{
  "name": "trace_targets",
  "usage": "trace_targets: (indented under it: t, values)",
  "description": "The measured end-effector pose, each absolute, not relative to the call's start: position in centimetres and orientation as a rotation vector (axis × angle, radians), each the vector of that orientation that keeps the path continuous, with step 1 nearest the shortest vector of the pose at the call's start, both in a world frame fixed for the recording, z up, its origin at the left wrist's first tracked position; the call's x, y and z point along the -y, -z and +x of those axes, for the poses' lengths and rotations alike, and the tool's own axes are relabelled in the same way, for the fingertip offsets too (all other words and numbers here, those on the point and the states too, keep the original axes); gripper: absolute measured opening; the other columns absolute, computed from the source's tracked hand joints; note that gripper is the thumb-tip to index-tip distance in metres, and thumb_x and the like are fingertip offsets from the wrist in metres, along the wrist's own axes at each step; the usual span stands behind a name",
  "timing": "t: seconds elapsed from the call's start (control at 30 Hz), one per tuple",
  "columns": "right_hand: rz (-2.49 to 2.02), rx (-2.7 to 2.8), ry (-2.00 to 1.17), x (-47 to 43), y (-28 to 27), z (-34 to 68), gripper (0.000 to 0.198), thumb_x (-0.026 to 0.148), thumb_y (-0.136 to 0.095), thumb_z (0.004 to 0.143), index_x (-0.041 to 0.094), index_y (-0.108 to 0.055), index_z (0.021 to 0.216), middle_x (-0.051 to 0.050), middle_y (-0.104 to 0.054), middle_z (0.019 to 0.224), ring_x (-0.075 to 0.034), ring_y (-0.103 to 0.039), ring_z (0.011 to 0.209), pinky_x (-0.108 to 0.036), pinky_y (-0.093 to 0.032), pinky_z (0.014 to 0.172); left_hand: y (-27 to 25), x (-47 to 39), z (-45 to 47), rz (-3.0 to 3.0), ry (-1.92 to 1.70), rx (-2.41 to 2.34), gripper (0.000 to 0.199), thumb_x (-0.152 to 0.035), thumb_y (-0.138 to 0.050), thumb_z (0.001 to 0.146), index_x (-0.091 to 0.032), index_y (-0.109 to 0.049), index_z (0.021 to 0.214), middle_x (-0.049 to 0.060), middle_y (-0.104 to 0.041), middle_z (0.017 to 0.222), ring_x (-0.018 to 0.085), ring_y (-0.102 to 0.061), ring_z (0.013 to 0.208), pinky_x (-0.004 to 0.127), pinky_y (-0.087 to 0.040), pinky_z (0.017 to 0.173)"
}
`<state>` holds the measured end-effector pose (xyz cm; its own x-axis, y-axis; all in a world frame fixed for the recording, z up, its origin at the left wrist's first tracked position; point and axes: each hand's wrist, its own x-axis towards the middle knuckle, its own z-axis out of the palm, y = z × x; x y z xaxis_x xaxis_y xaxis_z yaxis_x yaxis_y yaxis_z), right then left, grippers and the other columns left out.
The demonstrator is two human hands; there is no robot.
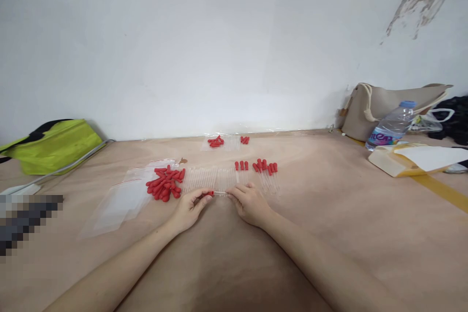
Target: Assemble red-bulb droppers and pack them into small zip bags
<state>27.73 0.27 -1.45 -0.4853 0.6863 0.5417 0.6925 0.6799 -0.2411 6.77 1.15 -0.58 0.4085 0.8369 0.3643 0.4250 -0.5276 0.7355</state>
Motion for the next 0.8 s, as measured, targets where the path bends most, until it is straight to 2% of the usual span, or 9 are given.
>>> trace_targets:
  t: [0.47, 0.67, 0.8]
  values:
    - [-0.937, 2.227, 0.048, -0.4, 1.7, 27.7, 0.021, 0.019, -0.038, 0.087, 0.018, -0.058, 0.096, -0.005, -0.064, 0.082, -0.012, -0.054, 0.069, -0.028, -0.030, 0.067, 0.7, -1.0, 6.7, 2.218, -1.073, -1.042, 0.016, -0.025, -0.048, 0.085, -0.016, -0.061, 0.088, 0.003, -0.064, 0.085, 0.015, -0.058, 0.080, 0.025, -0.044, 0.073]
    - [-0.845, 2.359, 0.242, -0.8, 1.6, 28.5, 0.031, 0.006, -0.040, 0.078, 0.019, -0.059, 0.100, -0.002, -0.062, 0.074, -0.011, -0.051, 0.063, -0.029, -0.025, 0.067, 0.3, -0.6, 6.5, 2.328, -0.961, -0.947, 0.017, -0.024, -0.046, 0.086, -0.016, -0.062, 0.084, 0.003, -0.062, 0.078, 0.014, -0.056, 0.074, 0.025, -0.044, 0.069]
    - [-0.859, 2.420, 0.329, -0.7, 1.5, 28.7, 0.034, 0.004, -0.042, 0.074, 0.019, -0.059, 0.100, -0.001, -0.060, 0.070, -0.011, -0.046, 0.059, -0.030, -0.022, 0.066, -0.1, -0.3, 6.5, 2.387, -0.935, -0.910, 0.018, -0.024, -0.046, 0.086, -0.016, -0.062, 0.082, 0.003, -0.061, 0.075, 0.014, -0.055, 0.072, 0.024, -0.043, 0.067]
